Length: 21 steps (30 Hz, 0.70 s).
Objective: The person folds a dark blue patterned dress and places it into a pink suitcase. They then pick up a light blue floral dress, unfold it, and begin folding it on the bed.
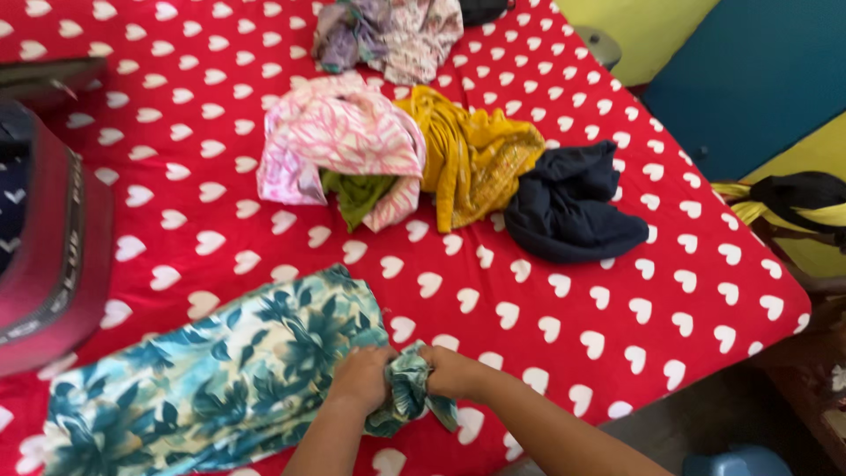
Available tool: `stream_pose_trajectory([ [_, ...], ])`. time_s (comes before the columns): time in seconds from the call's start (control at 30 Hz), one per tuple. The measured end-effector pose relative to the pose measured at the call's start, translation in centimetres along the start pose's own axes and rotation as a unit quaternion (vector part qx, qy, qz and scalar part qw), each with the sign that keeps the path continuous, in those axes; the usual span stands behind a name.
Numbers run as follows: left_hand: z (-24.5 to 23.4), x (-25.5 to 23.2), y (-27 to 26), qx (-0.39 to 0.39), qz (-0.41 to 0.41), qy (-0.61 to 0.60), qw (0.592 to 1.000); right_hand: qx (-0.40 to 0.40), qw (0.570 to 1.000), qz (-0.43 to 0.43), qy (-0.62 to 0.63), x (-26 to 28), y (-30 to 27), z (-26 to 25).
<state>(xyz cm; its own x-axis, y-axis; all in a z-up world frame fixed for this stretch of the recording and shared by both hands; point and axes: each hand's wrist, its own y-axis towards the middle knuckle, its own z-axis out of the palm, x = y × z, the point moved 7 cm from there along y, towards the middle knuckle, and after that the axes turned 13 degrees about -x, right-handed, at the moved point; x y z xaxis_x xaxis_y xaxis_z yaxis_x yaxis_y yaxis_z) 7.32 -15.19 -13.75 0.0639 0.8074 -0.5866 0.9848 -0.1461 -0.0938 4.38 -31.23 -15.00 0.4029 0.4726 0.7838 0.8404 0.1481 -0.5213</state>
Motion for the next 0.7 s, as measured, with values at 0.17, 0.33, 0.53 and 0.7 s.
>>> stream_pose_trajectory([
  [0.17, 1.6, -1.0, -1.8, 0.01, -0.01, 0.154, 0.988, -0.031, 0.924, -0.289, -0.25, 0.9, -1.6, 0.1],
  [0.33, -2.9, -0.3, -2.0, -0.185, -0.075, -0.055, 0.978, 0.06, 0.893, -0.273, -0.353, -1.8, -3.1, 0.5],
  [0.53, -5.2, -0.7, -3.6, -0.22, -0.11, -0.16, 0.956, -0.124, 0.96, -0.121, -0.221, -0.4, -1.2, -5.4],
  [0.7, -6.1, -2.4, -4.9, -0.212, -0.101, -0.202, 0.951, -0.083, 0.981, -0.143, -0.106, 5.4, -2.7, -2.5],
])
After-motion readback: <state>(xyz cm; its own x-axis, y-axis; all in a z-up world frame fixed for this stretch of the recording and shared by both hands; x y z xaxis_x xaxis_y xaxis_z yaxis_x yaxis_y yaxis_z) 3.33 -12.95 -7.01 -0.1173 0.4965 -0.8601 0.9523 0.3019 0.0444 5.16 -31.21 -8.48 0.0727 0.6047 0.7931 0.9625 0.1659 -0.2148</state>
